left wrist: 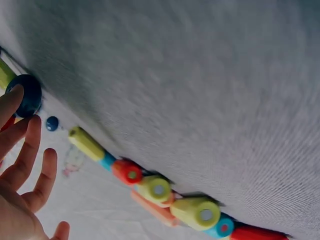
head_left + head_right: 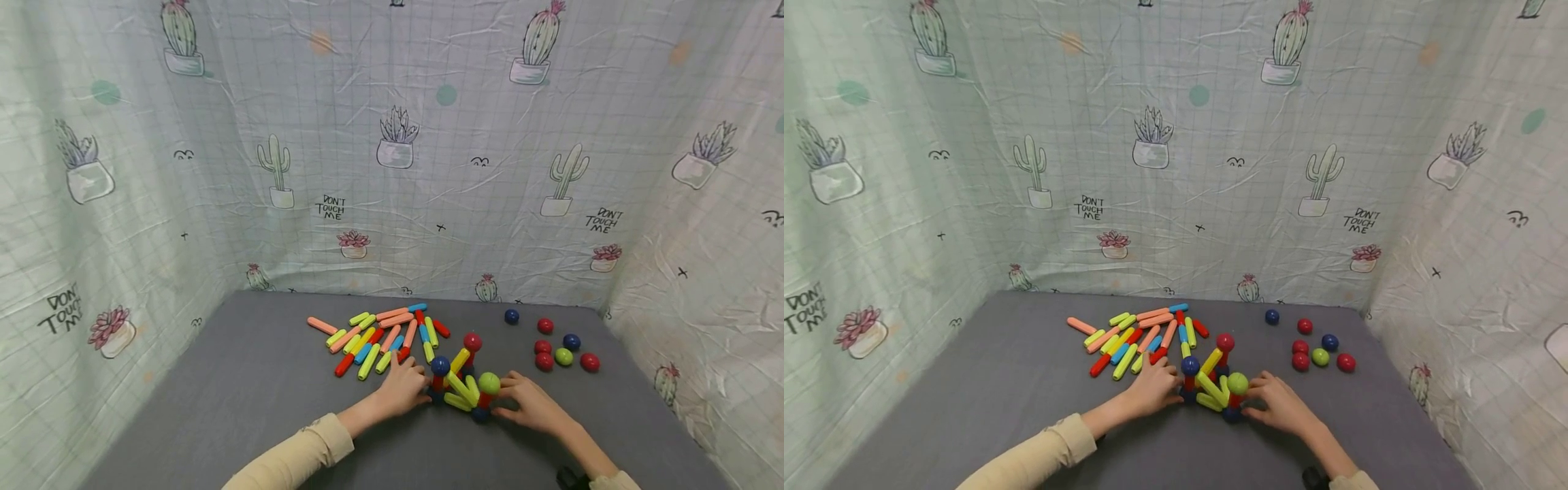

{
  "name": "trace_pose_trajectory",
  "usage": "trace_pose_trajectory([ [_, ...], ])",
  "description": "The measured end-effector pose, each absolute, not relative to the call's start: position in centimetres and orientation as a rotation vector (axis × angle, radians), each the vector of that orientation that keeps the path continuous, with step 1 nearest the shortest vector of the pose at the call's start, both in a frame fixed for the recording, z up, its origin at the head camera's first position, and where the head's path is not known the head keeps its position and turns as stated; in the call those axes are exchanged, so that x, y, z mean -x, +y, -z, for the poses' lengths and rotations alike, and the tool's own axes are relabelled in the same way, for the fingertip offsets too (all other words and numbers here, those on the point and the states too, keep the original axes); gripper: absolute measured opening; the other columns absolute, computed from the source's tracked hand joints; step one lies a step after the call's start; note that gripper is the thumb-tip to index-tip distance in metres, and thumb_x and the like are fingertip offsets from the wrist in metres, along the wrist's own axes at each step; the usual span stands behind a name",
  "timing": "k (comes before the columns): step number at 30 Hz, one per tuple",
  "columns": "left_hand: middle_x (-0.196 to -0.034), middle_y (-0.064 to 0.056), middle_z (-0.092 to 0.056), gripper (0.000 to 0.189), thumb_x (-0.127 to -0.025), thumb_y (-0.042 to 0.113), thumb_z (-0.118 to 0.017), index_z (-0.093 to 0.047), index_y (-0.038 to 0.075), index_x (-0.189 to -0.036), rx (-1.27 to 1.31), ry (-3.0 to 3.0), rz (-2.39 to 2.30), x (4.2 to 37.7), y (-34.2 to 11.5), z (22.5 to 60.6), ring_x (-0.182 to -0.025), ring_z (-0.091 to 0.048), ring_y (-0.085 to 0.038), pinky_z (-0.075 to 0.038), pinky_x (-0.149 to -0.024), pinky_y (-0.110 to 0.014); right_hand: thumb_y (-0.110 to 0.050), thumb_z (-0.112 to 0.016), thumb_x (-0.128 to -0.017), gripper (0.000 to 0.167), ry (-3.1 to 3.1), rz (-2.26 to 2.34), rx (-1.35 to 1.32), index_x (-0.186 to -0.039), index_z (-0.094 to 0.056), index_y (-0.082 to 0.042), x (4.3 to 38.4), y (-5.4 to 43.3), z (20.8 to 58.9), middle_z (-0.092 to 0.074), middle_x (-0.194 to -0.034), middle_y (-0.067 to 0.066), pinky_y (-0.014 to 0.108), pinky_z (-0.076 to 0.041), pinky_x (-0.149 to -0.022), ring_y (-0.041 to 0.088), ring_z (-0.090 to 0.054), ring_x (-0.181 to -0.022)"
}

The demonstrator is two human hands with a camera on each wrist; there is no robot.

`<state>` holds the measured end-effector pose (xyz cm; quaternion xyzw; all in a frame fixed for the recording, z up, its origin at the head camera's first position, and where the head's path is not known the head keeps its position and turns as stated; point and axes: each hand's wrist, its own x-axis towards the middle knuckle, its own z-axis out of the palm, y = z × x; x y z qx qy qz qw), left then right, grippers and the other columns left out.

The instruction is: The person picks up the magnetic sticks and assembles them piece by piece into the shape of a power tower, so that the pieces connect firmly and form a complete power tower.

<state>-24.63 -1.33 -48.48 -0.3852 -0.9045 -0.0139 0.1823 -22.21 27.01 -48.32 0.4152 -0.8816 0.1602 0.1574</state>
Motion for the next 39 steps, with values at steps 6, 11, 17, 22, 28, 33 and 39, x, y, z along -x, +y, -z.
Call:
trace_pose_trajectory([
  [6,-0.080,0.006,-0.062,0.013,-0.075,0.034,-0.069,-0.071,0.026,-0.085,1.041,-2.562,0.115,26.6,-1.3,48.9,-0.076,-0.049,-0.015,-0.032,-0.083,-0.063,-0.021,-0.075,-0.068,0.016,-2.420,-0.413,-1.237,-0.082,-0.070,-0.023,21.5,25.6,48.4,-0.059,-0.079,-0.013,0.016,-0.038,-0.062,0.000,-0.040,-0.075],
  [11,-0.086,0.005,-0.064,0.015,-0.076,0.033,-0.068,-0.071,0.025,-0.089,1.039,-2.572,0.148,27.0,-1.4,48.7,-0.081,-0.051,-0.017,-0.030,-0.084,-0.064,-0.022,-0.072,-0.073,0.016,-2.479,-0.408,-1.262,-0.088,-0.070,-0.022,21.0,24.9,48.2,-0.063,-0.082,-0.012,0.017,-0.039,-0.062,0.001,-0.042,-0.075],
  [17,-0.080,0.007,-0.061,0.018,-0.076,0.041,-0.066,-0.069,0.026,-0.086,1.105,-2.574,0.080,24.5,-1.0,48.1,-0.076,-0.048,-0.013,-0.031,-0.085,-0.058,-0.020,-0.070,-0.074,0.008,-2.617,-0.426,-1.060,-0.082,-0.069,-0.021,21.5,26.1,47.6,-0.061,-0.075,-0.015,0.020,-0.039,-0.060,0.006,-0.046,-0.069],
  [22,-0.077,0.009,-0.059,0.034,-0.078,0.055,-0.057,-0.067,0.026,-0.094,1.174,-2.558,0.065,22.4,0.1,47.9,-0.079,-0.049,-0.012,-0.031,-0.085,-0.054,-0.024,-0.068,-0.076,0.016,-2.734,-0.370,-0.875,-0.089,-0.067,-0.014,22.8,26.9,47.2,-0.062,-0.077,-0.007,0.025,-0.043,-0.062,0.012,-0.051,-0.073],
  [28,-0.081,0.004,-0.061,0.052,-0.076,0.068,-0.045,-0.063,0.022,-0.092,1.102,-2.633,0.075,21.5,1.2,48.6,-0.080,-0.051,-0.018,-0.034,-0.081,-0.058,-0.027,-0.066,-0.078,0.023,-2.778,-0.357,-0.905,-0.094,-0.064,-0.010,24.4,26.7,47.5,-0.062,-0.081,-0.003,0.031,-0.044,-0.066,0.015,-0.052,-0.078],
  [33,-0.083,0.001,-0.062,0.057,-0.076,0.070,-0.043,-0.065,0.019,-0.091,1.062,-2.613,0.016,21.2,1.8,49.0,-0.082,-0.052,-0.020,-0.035,-0.083,-0.059,-0.025,-0.067,-0.077,0.016,-2.769,-0.423,-0.949,-0.084,-0.062,-0.012,25.0,26.7,47.7,-0.061,-0.078,-0.002,0.028,-0.041,-0.062,0.017,-0.050,-0.073],
  [39,-0.083,-0.002,-0.064,0.058,-0.077,0.067,-0.046,-0.068,0.015,-0.090,0.991,-2.642,-0.037,21.4,1.8,48.8,-0.082,-0.053,-0.022,-0.034,-0.083,-0.060,-0.025,-0.068,-0.076,0.013,-2.757,-0.469,-0.949,-0.080,-0.063,-0.014,25.0,27.2,47.6,-0.061,-0.076,-0.003,0.026,-0.040,-0.061,0.016,-0.049,-0.071],
])
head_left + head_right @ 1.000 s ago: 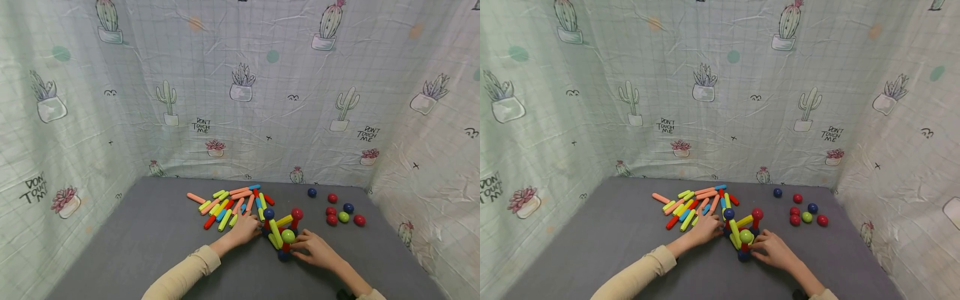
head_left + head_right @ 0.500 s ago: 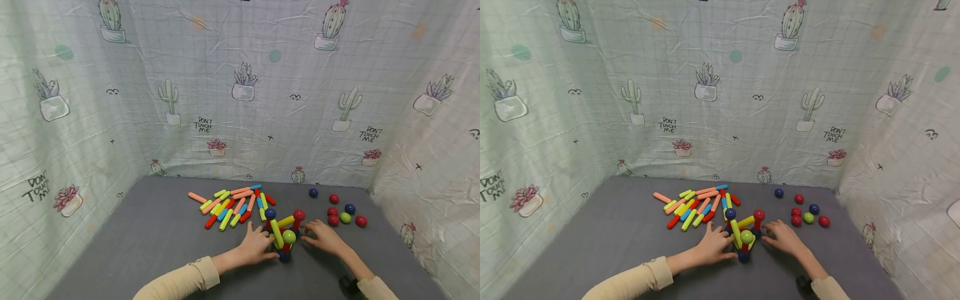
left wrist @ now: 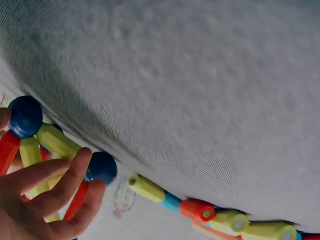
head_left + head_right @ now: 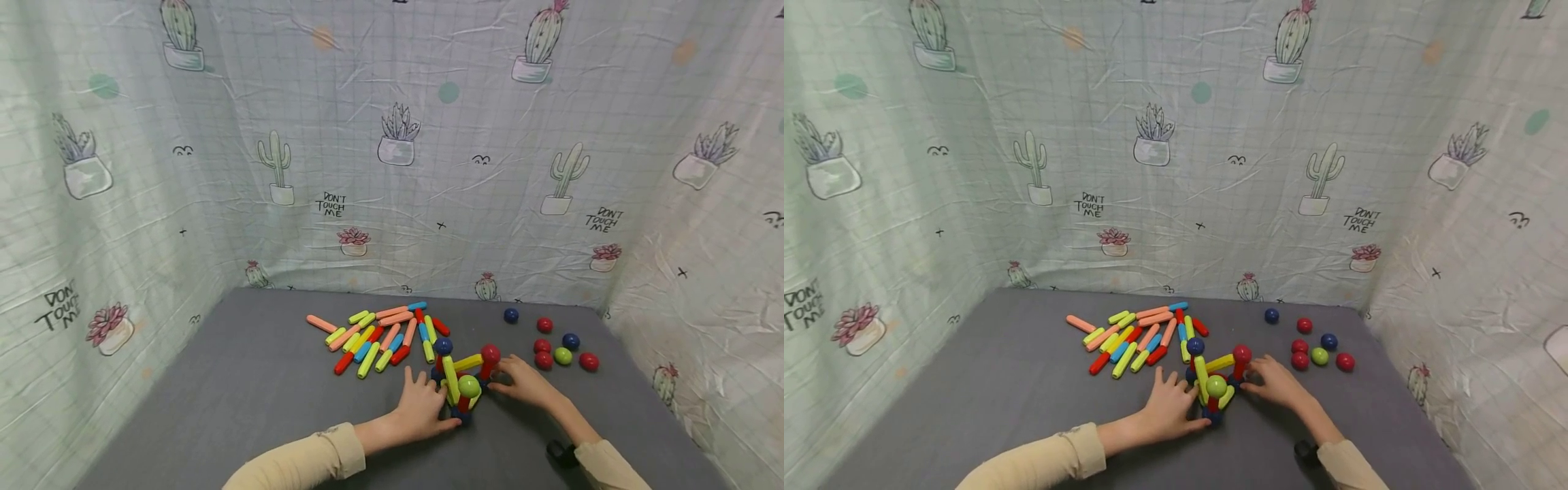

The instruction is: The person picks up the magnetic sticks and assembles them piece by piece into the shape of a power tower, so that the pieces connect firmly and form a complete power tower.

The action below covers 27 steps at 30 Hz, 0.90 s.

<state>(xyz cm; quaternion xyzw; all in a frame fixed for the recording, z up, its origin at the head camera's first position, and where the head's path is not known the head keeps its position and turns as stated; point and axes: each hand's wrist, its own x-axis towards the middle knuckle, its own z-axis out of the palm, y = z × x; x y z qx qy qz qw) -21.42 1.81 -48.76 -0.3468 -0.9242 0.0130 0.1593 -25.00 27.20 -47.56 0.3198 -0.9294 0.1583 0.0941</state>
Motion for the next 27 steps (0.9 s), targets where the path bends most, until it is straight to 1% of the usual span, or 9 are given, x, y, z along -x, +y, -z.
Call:
trace_pose_trajectory([
  [3,-0.081,-0.002,-0.063,0.051,-0.078,0.063,-0.049,-0.069,0.017,-0.084,0.994,-2.660,-0.030,21.8,1.3,48.6,-0.082,-0.052,-0.023,-0.034,-0.083,-0.059,-0.026,-0.069,-0.076,0.013,-2.742,-0.491,-0.966,-0.079,-0.063,-0.014,24.7,27.6,47.6,-0.062,-0.075,-0.003,0.025,-0.039,-0.061,0.016,-0.049,-0.070],
  [5,-0.078,0.000,-0.062,0.044,-0.077,0.061,-0.052,-0.069,0.020,-0.079,1.016,-2.649,-0.017,22.2,0.8,48.4,-0.081,-0.050,-0.021,-0.036,-0.081,-0.054,-0.026,-0.069,-0.076,0.013,-2.743,-0.509,-0.972,-0.079,-0.063,-0.015,24.4,27.8,47.5,-0.062,-0.074,-0.005,0.024,-0.039,-0.060,0.014,-0.049,-0.070],
  [9,-0.076,0.003,-0.059,0.038,-0.078,0.057,-0.055,-0.068,0.023,-0.089,1.063,-2.615,-0.041,23.0,-0.4,48.0,-0.076,-0.047,-0.016,-0.037,-0.074,-0.039,-0.028,-0.068,-0.077,0.011,-2.772,-0.517,-0.984,-0.081,-0.064,-0.018,23.6,27.8,47.4,-0.062,-0.075,-0.010,0.023,-0.040,-0.060,0.011,-0.050,-0.071],
  [13,-0.074,0.004,-0.057,0.033,-0.081,0.052,-0.055,-0.068,0.023,-0.088,1.084,-2.638,-0.073,24.1,-1.9,47.9,-0.072,-0.044,-0.013,-0.034,-0.065,-0.030,-0.027,-0.065,-0.079,0.010,-2.806,-0.537,-1.043,-0.084,-0.065,-0.018,22.7,27.4,47.1,-0.064,-0.078,-0.009,0.023,-0.041,-0.061,0.010,-0.050,-0.072],
  [17,-0.074,0.004,-0.056,0.027,-0.082,0.047,-0.057,-0.067,0.022,-0.085,1.106,-2.672,-0.036,25.2,-3.5,47.6,-0.071,-0.045,-0.013,-0.034,-0.064,-0.029,-0.025,-0.064,-0.081,0.010,-2.812,-0.528,-1.090,-0.088,-0.065,-0.018,22.0,27.0,46.7,-0.064,-0.081,-0.008,0.023,-0.042,-0.062,0.010,-0.051,-0.074],
  [20,-0.076,0.004,-0.056,0.021,-0.082,0.041,-0.059,-0.065,0.021,-0.085,1.102,-2.636,-0.018,26.4,-4.9,47.5,-0.073,-0.047,-0.014,-0.036,-0.066,-0.031,-0.018,-0.066,-0.079,0.010,-2.726,-0.499,-1.049,-0.089,-0.065,-0.017,21.7,27.0,46.0,-0.062,-0.081,-0.008,0.024,-0.044,-0.063,0.011,-0.053,-0.075],
  [23,-0.081,0.002,-0.058,0.014,-0.083,0.032,-0.061,-0.065,0.019,-0.085,1.066,-2.590,-0.009,27.8,-6.3,47.5,-0.076,-0.050,-0.017,-0.041,-0.072,-0.035,-0.011,-0.067,-0.076,0.015,-2.592,-0.512,-0.948,-0.090,-0.065,-0.017,21.6,26.8,44.6,-0.062,-0.083,-0.008,0.023,-0.046,-0.063,0.012,-0.055,-0.076],
  [25,-0.081,0.001,-0.059,0.014,-0.083,0.028,-0.061,-0.065,0.018,-0.092,1.044,-2.575,0.004,28.7,-7.1,47.8,-0.077,-0.051,-0.018,-0.042,-0.074,-0.038,-0.009,-0.067,-0.076,0.018,-2.516,-0.533,-0.866,-0.092,-0.065,-0.017,21.5,26.5,43.5,-0.064,-0.086,-0.008,0.023,-0.047,-0.064,0.009,-0.055,-0.077],
  [27,-0.083,0.000,-0.060,0.025,-0.083,0.027,-0.061,-0.062,0.015,-0.105,1.020,-2.578,0.012,29.5,-7.7,48.0,-0.077,-0.053,-0.018,-0.043,-0.075,-0.039,-0.008,-0.066,-0.077,0.021,-2.462,-0.569,-0.803,-0.095,-0.065,-0.017,21.3,26.2,42.5,-0.064,-0.090,-0.008,0.022,-0.047,-0.064,0.007,-0.054,-0.079],
])
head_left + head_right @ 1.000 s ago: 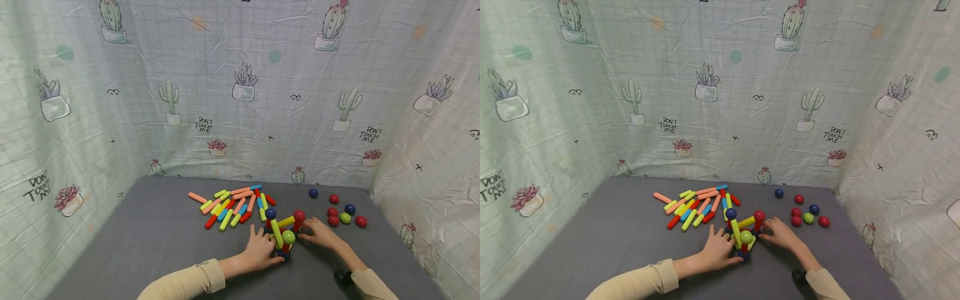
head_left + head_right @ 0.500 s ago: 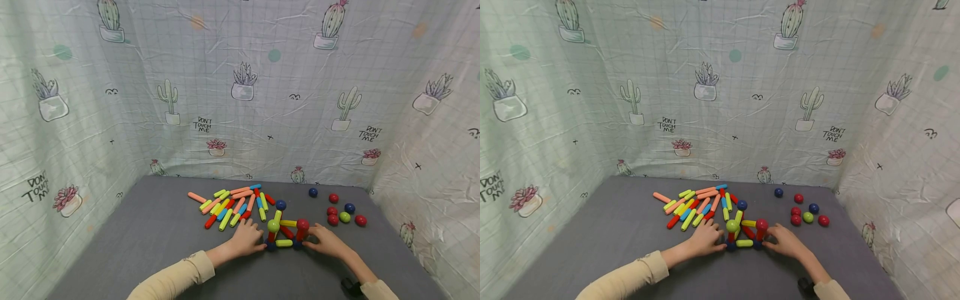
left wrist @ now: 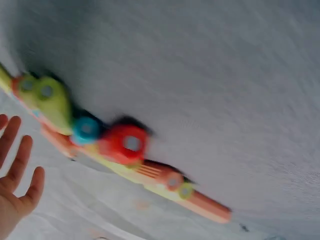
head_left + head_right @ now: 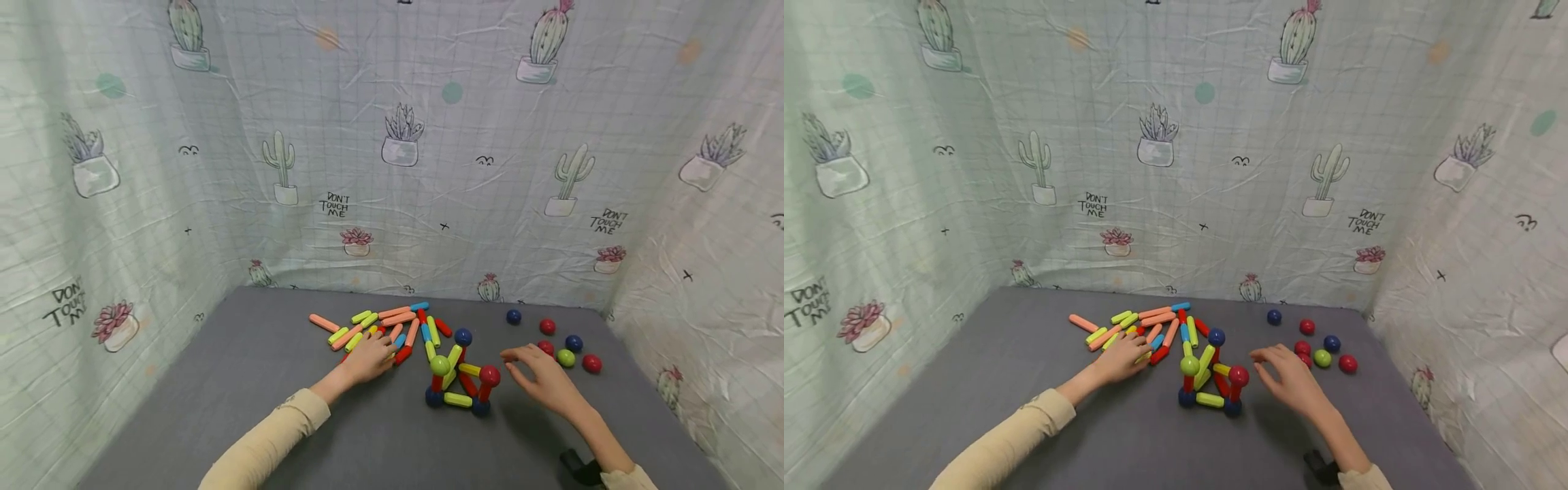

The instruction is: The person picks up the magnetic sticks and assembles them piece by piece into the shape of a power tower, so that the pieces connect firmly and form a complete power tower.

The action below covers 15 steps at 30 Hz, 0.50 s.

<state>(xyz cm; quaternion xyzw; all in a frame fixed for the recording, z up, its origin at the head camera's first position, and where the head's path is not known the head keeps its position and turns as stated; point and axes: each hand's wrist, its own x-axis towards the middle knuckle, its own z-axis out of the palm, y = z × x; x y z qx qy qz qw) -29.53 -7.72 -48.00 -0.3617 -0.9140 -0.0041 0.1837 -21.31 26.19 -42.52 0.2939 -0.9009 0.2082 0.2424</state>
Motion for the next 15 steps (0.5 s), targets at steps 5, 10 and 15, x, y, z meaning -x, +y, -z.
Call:
trace_pose_trajectory([
  [5,-0.086,-0.002,-0.061,0.039,-0.083,0.027,-0.061,-0.054,0.011,-0.119,0.989,-2.533,0.022,31.7,-7.8,48.3,-0.080,-0.053,-0.020,-0.042,-0.070,-0.038,-0.009,-0.065,-0.079,0.026,-2.410,-0.623,-0.796,-0.103,-0.063,-0.018,20.9,25.1,41.0,-0.063,-0.097,-0.009,0.023,-0.046,-0.068,0.005,-0.051,-0.086],
  [10,-0.096,-0.007,-0.059,0.016,-0.086,0.025,-0.058,-0.063,0.012,-0.095,0.847,-2.535,0.062,33.9,-7.0,48.1,-0.083,-0.049,-0.025,-0.041,-0.072,-0.043,-0.014,-0.069,-0.076,0.027,-2.384,-0.571,-0.904,-0.101,-0.063,-0.024,20.6,24.2,40.8,-0.062,-0.097,-0.011,0.025,-0.046,-0.070,0.003,-0.048,-0.089],
  [15,-0.104,-0.007,-0.058,0.019,-0.090,0.025,-0.052,-0.061,0.015,-0.103,0.704,-2.717,0.052,35.5,-6.4,48.4,-0.096,-0.048,-0.028,-0.038,-0.087,-0.053,-0.011,-0.072,-0.072,0.029,-2.359,-0.568,-0.941,-0.095,-0.064,-0.027,20.5,23.9,41.0,-0.060,-0.093,-0.012,0.025,-0.045,-0.070,0.003,-0.046,-0.088],
])
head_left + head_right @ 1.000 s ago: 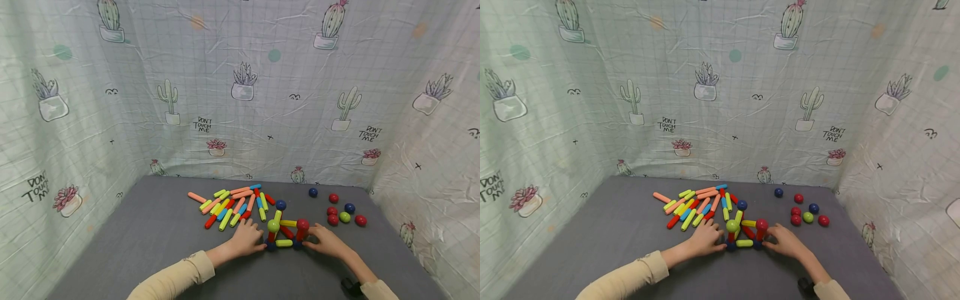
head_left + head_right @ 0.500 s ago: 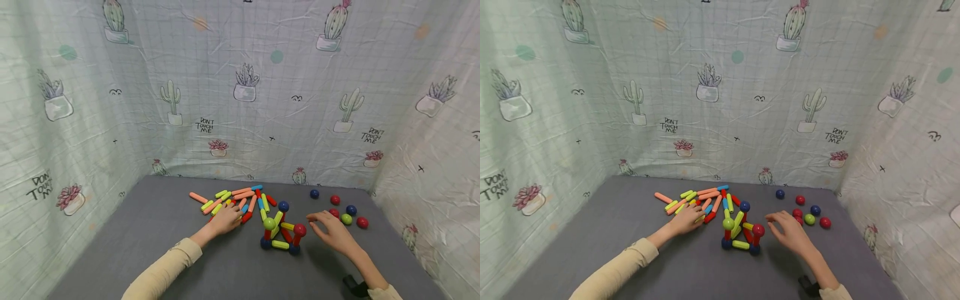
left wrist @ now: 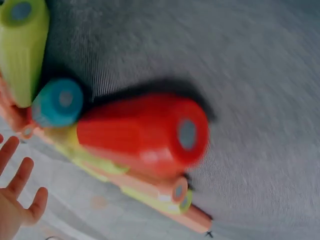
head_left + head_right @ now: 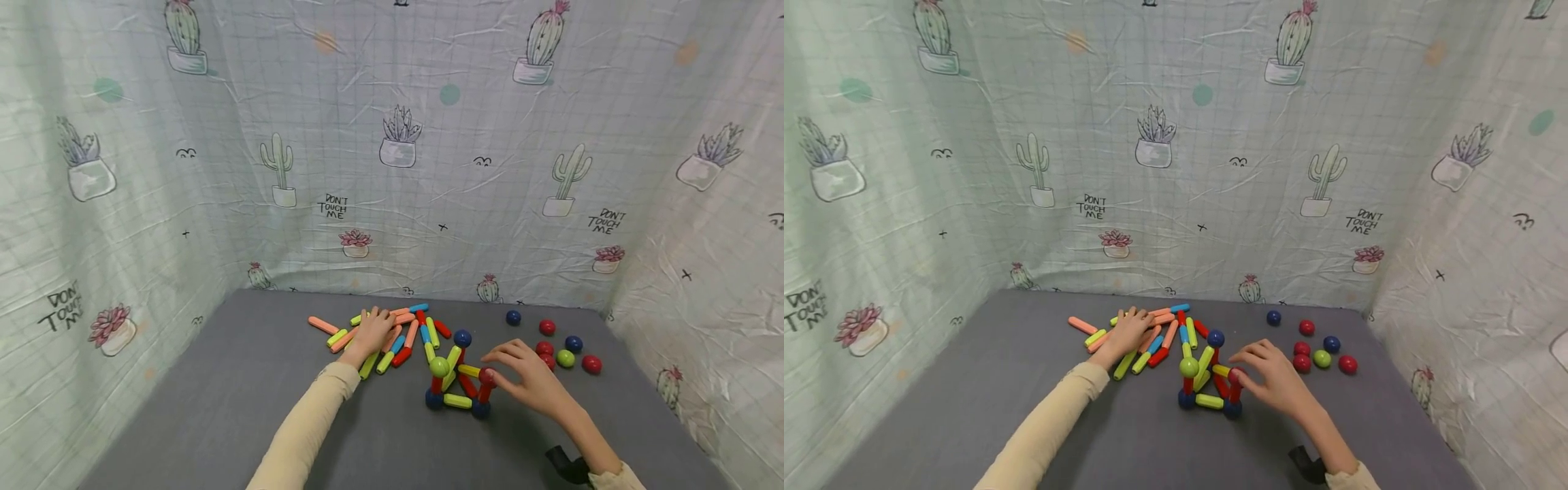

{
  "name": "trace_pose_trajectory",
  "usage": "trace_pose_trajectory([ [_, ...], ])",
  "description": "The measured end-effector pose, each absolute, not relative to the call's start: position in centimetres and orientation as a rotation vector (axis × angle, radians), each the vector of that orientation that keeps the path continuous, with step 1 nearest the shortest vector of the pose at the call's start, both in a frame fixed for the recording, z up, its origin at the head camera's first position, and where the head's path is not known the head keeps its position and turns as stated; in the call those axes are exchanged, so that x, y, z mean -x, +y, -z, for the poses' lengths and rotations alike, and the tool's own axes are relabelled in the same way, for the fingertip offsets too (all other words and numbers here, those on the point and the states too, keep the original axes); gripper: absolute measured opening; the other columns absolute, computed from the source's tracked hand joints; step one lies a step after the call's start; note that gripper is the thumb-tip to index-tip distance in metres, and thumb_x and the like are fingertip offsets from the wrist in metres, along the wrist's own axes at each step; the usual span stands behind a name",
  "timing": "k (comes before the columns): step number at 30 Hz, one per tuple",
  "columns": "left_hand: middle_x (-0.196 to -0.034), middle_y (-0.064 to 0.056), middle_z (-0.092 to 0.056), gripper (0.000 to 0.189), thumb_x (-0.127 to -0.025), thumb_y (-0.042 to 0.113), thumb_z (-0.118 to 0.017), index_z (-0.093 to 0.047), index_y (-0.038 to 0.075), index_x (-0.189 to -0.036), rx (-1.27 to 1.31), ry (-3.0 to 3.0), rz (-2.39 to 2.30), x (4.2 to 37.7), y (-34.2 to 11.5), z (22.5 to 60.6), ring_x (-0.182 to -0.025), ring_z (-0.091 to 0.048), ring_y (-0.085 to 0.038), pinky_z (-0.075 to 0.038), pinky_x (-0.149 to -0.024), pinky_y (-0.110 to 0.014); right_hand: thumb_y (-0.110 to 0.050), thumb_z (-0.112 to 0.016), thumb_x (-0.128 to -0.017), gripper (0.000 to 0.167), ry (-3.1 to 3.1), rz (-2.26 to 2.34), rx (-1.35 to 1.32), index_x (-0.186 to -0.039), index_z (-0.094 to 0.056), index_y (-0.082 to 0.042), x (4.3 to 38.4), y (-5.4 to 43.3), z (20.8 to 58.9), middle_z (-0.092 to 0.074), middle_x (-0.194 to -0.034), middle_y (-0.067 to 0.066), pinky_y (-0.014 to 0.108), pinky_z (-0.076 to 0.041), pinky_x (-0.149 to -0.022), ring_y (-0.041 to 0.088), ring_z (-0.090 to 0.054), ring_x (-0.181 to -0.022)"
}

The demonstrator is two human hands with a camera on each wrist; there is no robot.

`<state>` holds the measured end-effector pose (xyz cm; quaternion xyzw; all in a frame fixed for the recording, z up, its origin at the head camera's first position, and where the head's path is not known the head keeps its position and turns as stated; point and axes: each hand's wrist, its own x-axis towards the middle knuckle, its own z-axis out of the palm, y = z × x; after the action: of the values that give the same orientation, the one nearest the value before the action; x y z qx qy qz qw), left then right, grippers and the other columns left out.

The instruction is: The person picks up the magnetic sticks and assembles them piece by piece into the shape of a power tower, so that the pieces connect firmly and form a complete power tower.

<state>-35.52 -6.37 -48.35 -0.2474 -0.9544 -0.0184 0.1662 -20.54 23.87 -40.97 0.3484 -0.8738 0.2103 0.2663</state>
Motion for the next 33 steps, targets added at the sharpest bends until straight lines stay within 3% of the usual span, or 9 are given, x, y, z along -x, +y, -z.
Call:
trace_pose_trajectory([
  [4,-0.107,-0.006,-0.060,0.021,-0.093,0.020,-0.046,-0.060,0.017,-0.109,0.657,-2.803,-0.040,36.0,-5.8,48.7,-0.104,-0.048,-0.028,-0.034,-0.093,-0.055,-0.009,-0.071,-0.072,0.028,-2.350,-0.586,-0.975,-0.094,-0.065,-0.026,20.6,23.7,41.1,-0.060,-0.093,-0.010,0.024,-0.045,-0.070,0.003,-0.046,-0.088],
  [8,-0.104,-0.007,-0.060,0.021,-0.092,0.019,-0.048,-0.061,0.017,-0.108,0.625,-2.792,-0.151,36.1,-5.2,48.9,-0.104,-0.049,-0.027,-0.036,-0.092,-0.053,-0.008,-0.070,-0.073,0.027,-2.341,-0.596,-1.007,-0.093,-0.065,-0.024,20.7,23.5,41.3,-0.060,-0.093,-0.009,0.025,-0.045,-0.070,0.004,-0.046,-0.088],
  [17,-0.099,-0.009,-0.060,0.017,-0.091,0.020,-0.049,-0.066,0.017,-0.091,0.553,-2.854,-0.239,35.7,-4.3,48.9,-0.101,-0.048,-0.030,-0.037,-0.087,-0.052,-0.007,-0.070,-0.073,0.020,-2.348,-0.602,-1.005,-0.089,-0.067,-0.018,20.6,23.4,41.5,-0.060,-0.091,-0.009,0.025,-0.046,-0.069,0.004,-0.047,-0.087],
  [22,-0.093,-0.008,-0.065,0.017,-0.090,0.017,-0.051,-0.063,0.014,-0.101,0.556,-2.869,-0.252,35.4,-4.3,48.0,-0.105,-0.050,-0.033,-0.035,-0.092,-0.054,-0.008,-0.070,-0.074,0.019,-2.358,-0.590,-1.012,-0.090,-0.067,-0.018,20.7,23.6,41.4,-0.061,-0.091,-0.009,0.025,-0.046,-0.069,0.005,-0.047,-0.086],
  [26,-0.100,-0.011,-0.064,0.028,-0.092,0.027,-0.048,-0.056,0.010,-0.112,0.550,-2.922,-0.132,35.5,-4.3,47.7,-0.106,-0.049,-0.036,-0.033,-0.092,-0.056,-0.009,-0.070,-0.074,0.021,-2.370,-0.579,-1.018,-0.091,-0.066,-0.020,20.7,23.9,41.4,-0.061,-0.091,-0.010,0.024,-0.045,-0.068,0.004,-0.047,-0.086],
  [30,-0.110,-0.019,-0.056,0.039,-0.092,0.030,-0.047,-0.048,0.003,-0.120,0.559,-2.881,0.102,35.5,-4.5,47.8,-0.102,-0.048,-0.038,-0.034,-0.086,-0.056,-0.010,-0.071,-0.073,0.024,-2.390,-0.587,-1.013,-0.092,-0.066,-0.022,20.5,24.2,41.4,-0.060,-0.091,-0.011,0.023,-0.045,-0.068,0.002,-0.047,-0.087],
  [33,-0.106,-0.020,-0.053,0.032,-0.092,0.020,-0.047,-0.048,0.000,-0.116,0.617,-2.763,0.288,35.2,-4.8,47.5,-0.089,-0.047,-0.036,-0.034,-0.075,-0.048,-0.010,-0.072,-0.072,0.025,-2.401,-0.600,-1.012,-0.093,-0.066,-0.023,20.4,24.3,41.5,-0.059,-0.092,-0.012,0.023,-0.045,-0.069,0.002,-0.046,-0.087],
])
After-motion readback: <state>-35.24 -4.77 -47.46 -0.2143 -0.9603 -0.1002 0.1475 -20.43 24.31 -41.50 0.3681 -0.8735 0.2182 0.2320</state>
